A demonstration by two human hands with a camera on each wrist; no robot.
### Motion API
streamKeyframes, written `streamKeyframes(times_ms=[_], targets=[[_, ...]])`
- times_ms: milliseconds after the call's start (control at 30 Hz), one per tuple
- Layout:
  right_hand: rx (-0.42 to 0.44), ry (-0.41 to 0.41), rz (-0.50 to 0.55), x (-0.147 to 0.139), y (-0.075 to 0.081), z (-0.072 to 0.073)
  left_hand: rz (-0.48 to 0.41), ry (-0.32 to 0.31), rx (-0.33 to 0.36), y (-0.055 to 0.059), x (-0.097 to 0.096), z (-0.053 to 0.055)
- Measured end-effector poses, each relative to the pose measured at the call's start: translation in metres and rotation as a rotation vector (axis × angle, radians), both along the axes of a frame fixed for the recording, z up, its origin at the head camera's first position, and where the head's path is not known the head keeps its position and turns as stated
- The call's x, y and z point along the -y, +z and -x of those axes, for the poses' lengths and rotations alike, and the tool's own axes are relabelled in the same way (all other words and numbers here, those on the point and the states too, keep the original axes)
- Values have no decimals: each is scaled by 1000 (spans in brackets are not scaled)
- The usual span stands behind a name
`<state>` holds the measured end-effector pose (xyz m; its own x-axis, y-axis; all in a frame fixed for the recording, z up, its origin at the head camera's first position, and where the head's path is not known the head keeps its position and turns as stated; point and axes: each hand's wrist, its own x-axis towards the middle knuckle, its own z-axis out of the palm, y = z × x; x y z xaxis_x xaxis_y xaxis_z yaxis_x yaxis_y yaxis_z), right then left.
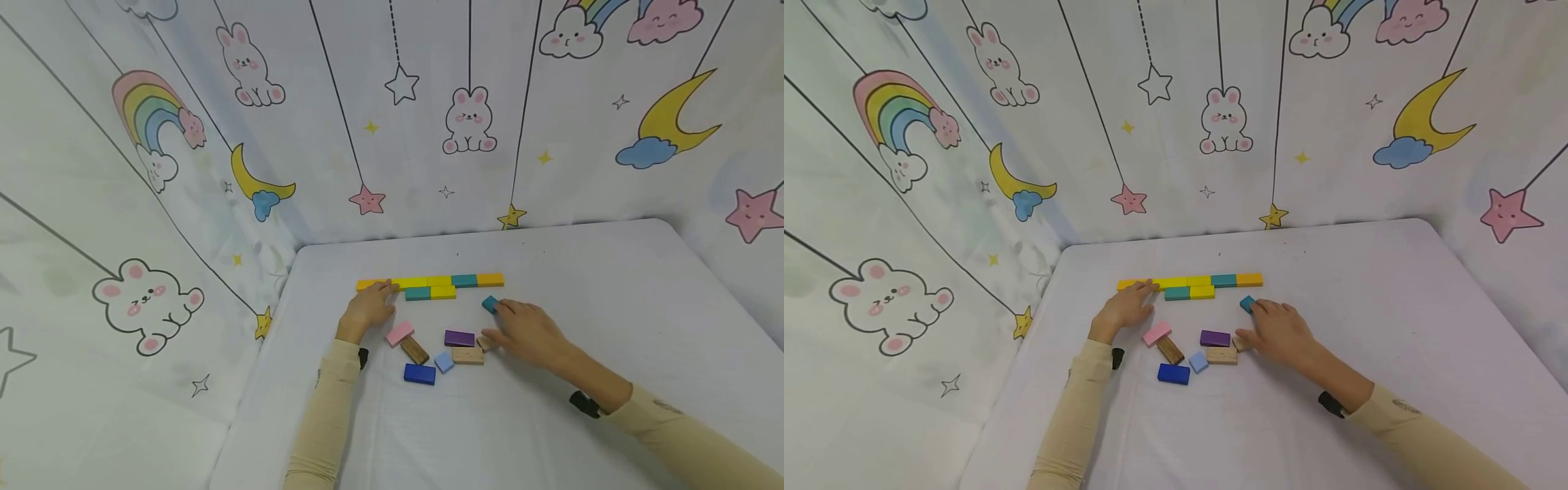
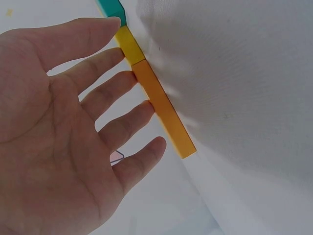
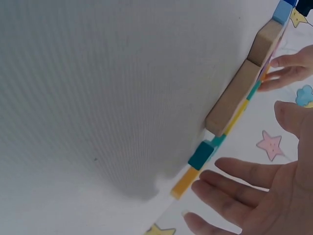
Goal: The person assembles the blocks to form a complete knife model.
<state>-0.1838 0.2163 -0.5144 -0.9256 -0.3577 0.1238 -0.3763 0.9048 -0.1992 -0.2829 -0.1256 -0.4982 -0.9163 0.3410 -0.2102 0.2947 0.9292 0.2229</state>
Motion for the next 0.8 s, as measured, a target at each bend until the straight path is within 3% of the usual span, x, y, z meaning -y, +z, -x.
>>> streamKeyframes(times_ms=[800], targets=[[13, 36, -8, -1, 1, -42, 2, -3, 0, 0, 0, 0]])
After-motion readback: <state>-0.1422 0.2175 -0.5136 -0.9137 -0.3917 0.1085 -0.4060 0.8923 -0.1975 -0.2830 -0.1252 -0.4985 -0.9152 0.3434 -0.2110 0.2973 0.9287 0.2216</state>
